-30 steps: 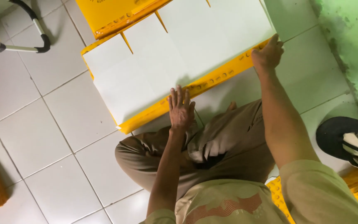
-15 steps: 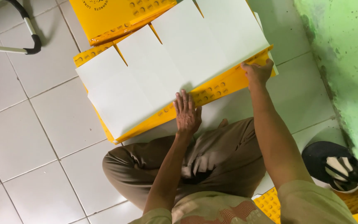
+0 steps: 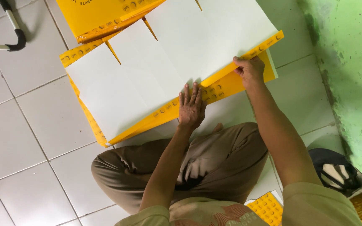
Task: Folding flat cardboard sheets into boxes and stacking them on the floor.
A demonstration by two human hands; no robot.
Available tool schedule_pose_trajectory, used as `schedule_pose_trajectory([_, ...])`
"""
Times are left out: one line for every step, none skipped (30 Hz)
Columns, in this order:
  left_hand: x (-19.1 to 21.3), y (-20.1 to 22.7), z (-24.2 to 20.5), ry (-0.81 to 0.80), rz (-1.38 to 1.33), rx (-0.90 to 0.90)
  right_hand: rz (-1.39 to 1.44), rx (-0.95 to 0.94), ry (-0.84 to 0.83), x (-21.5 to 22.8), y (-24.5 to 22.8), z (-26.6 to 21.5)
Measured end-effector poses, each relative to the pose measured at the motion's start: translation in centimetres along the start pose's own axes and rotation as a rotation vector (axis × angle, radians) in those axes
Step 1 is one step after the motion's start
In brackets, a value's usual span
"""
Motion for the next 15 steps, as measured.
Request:
schedule_pose_trajectory([0.1, 0.1, 0.1, 0.011, -0.023, 0.006, -0.014, 0.031, -0.04, 0.0, -0.4, -0.6])
schedule_pose_trajectory([0.1, 0.2, 0.2, 0.021, -0.046, 0.012, -0.029, 0.061, -0.081, 0.0, -0.7, -1.1])
schedule_pose_trajectory([0.0, 0.5, 0.7, 0.018, -0.049, 0.02, -0.034, 0.055, -0.084, 0.8, -0.6, -1.6])
schedule_pose_trajectory([-0.2, 0.8, 1.2, 0.027, -0.038, 0.026, -0.082, 0.108, -0.075, 1.5, -0.6, -1.9])
schedule_pose_trajectory([-0.4, 1.2, 1.7, 0.035, -0.028, 0.03, -0.13, 0.16, -0.063, 2.5, -0.6, -2.4])
schedule_pose_trajectory([-0.6, 1.8, 2.1, 0.029, -0.033, 0.036, -0.136, 0.153, -0.064, 2.9, 0.5, -2.6])
schedule_pose_trajectory([-0.9, 2.4, 2.8, 0.014, -0.022, 0.029, -0.158, 0.209, -0.064, 3.4, 1.2, -2.7])
schedule_pose_trajectory([-1.1, 3.0, 3.5, -0.001, -0.011, 0.021, -0.179, 0.265, -0.064, 4.0, 1.9, -2.8])
schedule_pose_trajectory([-1.7, 3.4, 3.8, -0.003, -0.021, 0.024, -0.19, 0.263, -0.063, 4.4, 3.6, -1.8])
schedule_pose_trajectory([-2.4, 3.9, 4.2, -0.004, 0.015, 0.0, -0.205, 0.37, -0.063, 4.9, 5.2, -0.8])
schedule_pose_trajectory([-2.8, 4.1, 4.4, -0.006, 0.056, -0.02, -0.217, 0.473, -0.07, 5.0, 6.8, 0.0])
schedule_pose_trajectory([-2.9, 4.3, 4.4, -0.01, 0.051, -0.012, -0.224, 0.468, -0.075, 4.8, 6.7, -0.4])
schedule_pose_trajectory([-2.9, 4.2, 4.4, -0.03, 0.077, -0.009, -0.22, 0.5, -0.055, 4.5, 6.6, -0.9])
schedule_pose_trajectory([-2.9, 4.3, 4.5, -0.051, 0.103, -0.007, -0.215, 0.533, -0.035, 4.2, 6.5, -1.4])
schedule_pose_trajectory([-2.8, 4.2, 4.5, -0.054, 0.109, -0.006, -0.21, 0.529, -0.036, 4.2, 6.6, -1.6])
Point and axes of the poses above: each hand's wrist, its own z-axis towards the middle knuckle, its own x-axis out of the back of the hand, y = z × x, the point moved 2 cm from there along z, towards the middle knuckle, and after that the axes turned 15 degrees about -z, right-handed, at the moved point
